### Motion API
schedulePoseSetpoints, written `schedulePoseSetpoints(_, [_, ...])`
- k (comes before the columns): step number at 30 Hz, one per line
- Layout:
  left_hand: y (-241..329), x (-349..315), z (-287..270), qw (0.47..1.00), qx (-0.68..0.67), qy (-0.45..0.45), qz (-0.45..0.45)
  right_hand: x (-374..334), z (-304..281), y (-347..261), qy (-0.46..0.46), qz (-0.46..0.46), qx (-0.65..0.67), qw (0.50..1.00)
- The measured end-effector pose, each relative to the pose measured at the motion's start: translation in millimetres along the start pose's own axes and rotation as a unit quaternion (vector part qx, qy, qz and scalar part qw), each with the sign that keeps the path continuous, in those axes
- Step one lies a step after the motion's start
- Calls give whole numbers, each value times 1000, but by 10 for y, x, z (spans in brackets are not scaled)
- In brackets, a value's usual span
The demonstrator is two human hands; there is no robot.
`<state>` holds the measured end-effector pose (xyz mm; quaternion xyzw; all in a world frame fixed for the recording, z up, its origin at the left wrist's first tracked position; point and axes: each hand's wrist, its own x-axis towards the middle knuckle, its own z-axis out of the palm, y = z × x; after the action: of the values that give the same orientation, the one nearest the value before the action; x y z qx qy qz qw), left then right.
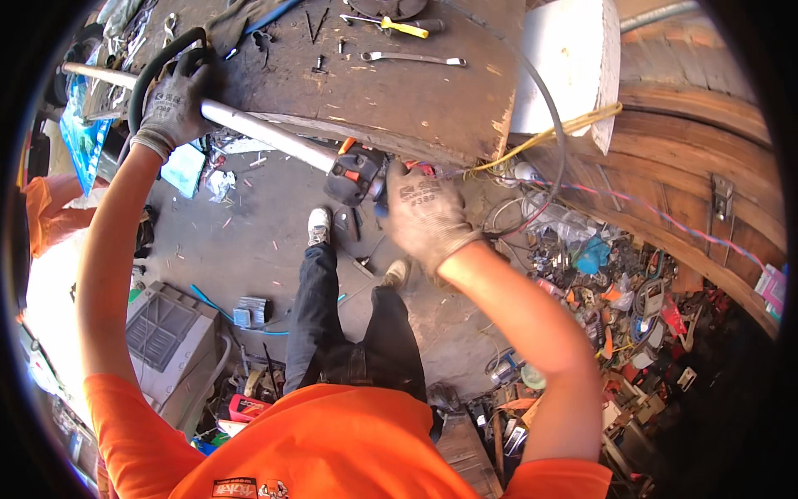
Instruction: The person assembles a string trimmer by attaching a motor unit to a long metal shaft and securing it with a screwdriver. They then connect a black cable to the motor and tighten a clamp on the shaft using a wrench.
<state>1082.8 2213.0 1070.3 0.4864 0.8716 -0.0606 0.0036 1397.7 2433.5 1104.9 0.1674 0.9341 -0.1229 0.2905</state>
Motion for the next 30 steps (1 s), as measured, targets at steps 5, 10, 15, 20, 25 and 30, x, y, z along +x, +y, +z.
schedulePoseSetpoints(5, [-55,-36,131,999,26,21,-3,142,102,-7,-37,14,121,992])
schedulePoseSetpoints(10, [-141,-99,208,989,121,73,36,227,39,101,-160,-4,230,960])
schedulePoseSetpoints(15, [-8,-25,-31,988,-6,106,108,500,163,405,-461,-41,491,738])
schedulePoseSetpoints(20, [-75,42,-8,975,12,150,164,716,193,422,-600,-7,614,513])
schedulePoseSetpoints(25, [-77,18,-21,985,14,103,141,581,70,204,-486,-4,558,673])
schedulePoseSetpoints(30, [-154,39,77,969,11,147,200,454,45,78,-288,-82,372,878])
